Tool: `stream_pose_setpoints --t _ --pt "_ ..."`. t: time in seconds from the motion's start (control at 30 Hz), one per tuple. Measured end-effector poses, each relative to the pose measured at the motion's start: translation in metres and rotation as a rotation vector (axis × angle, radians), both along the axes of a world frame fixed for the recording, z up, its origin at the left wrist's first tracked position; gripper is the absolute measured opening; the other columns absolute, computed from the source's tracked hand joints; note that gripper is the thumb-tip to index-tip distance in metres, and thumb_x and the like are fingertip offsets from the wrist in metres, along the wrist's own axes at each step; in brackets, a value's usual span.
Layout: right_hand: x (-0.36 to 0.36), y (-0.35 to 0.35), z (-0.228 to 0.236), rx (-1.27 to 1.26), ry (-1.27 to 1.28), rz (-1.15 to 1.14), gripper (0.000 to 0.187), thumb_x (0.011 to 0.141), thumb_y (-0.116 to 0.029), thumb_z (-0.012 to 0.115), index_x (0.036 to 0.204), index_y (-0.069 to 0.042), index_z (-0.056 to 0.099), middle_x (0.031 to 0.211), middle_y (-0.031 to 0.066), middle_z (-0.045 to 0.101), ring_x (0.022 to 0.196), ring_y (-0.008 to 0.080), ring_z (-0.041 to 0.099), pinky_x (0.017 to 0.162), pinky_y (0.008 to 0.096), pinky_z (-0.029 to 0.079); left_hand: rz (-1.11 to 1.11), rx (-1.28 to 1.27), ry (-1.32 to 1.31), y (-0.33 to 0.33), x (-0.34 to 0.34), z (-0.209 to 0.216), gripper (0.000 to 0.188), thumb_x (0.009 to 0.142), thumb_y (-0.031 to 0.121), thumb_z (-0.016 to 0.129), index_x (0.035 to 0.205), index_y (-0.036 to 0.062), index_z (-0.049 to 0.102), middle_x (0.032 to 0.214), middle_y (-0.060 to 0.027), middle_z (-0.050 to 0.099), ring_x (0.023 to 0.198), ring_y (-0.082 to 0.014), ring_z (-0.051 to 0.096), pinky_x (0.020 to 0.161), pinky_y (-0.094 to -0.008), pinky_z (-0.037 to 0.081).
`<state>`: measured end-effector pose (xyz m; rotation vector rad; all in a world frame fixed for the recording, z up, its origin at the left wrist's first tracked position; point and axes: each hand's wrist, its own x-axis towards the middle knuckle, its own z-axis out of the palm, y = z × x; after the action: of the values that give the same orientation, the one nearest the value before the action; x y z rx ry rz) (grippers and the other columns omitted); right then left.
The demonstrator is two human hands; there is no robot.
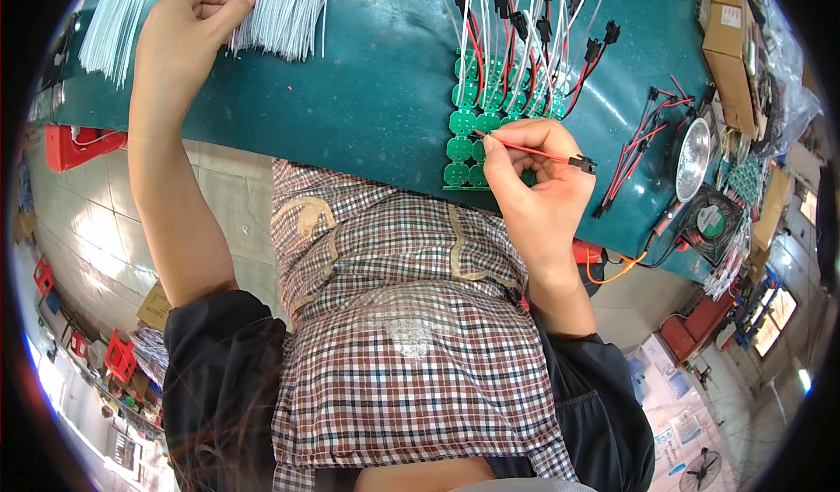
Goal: Assembling wires and connectors onto circular LED circuit board modules at a factory workbench.
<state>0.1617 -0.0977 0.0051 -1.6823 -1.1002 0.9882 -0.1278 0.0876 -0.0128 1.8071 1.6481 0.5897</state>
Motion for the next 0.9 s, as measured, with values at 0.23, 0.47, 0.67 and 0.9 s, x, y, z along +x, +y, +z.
stream_pose_setpoints --t 0.23,0.47,0.67,0.9 --pt "-0.003 0.001 0.000 -0.006 -0.012 0.001 0.011 0.085 0.008 0.070 0.091 0.003 0.063 0.088 0.0056 0.067 0.070 0.0052 0.059 0.061 0.0191 0.046 -0.002 -0.160 0.036 0.008 -0.017 -0.001 0.025 0.093 0.032 0.072 0.097 0.0079 0.071 0.078 0.0072 0.059 0.069 -0.0019 0.047 0.059 -0.0182 0.032" --pt "-0.005 0.003 0.001 -0.014 -0.059 0.001 0.011 0.086 0.007 0.071 0.092 0.004 0.063 0.089 0.0051 0.067 0.070 0.0050 0.059 0.062 0.0190 0.047 0.182 0.036 -0.061 -0.020 0.006 0.032 0.028 0.089 0.029 0.074 0.095 0.0018 0.072 0.080 0.0019 0.067 0.070 -0.0041 0.058 0.063 -0.0214 0.045" --pt "-0.006 0.005 -0.003 0.138 -0.249 0.082 0.011 0.082 0.009 0.072 0.088 0.002 0.066 0.088 0.0062 0.067 0.069 0.0059 0.059 0.059 0.0193 0.046 0.207 0.051 -0.229 -0.053 0.015 0.050 0.023 0.088 0.019 0.078 0.102 0.0019 0.071 0.086 0.0000 0.069 0.076 -0.0058 0.065 0.066 -0.0188 0.049" --pt "-0.014 0.007 -0.003 0.231 -0.422 0.091 0.020 0.075 0.008 0.074 0.089 -0.003 0.066 0.082 0.0055 0.065 0.060 0.0114 0.060 0.052 0.0254 0.047 0.096 -0.115 -0.639 -0.097 0.063 0.049 0.012 0.090 0.002 0.073 0.100 -0.0010 0.069 0.099 -0.0072 0.072 0.080 -0.0086 0.066 0.069 -0.0211 0.054"
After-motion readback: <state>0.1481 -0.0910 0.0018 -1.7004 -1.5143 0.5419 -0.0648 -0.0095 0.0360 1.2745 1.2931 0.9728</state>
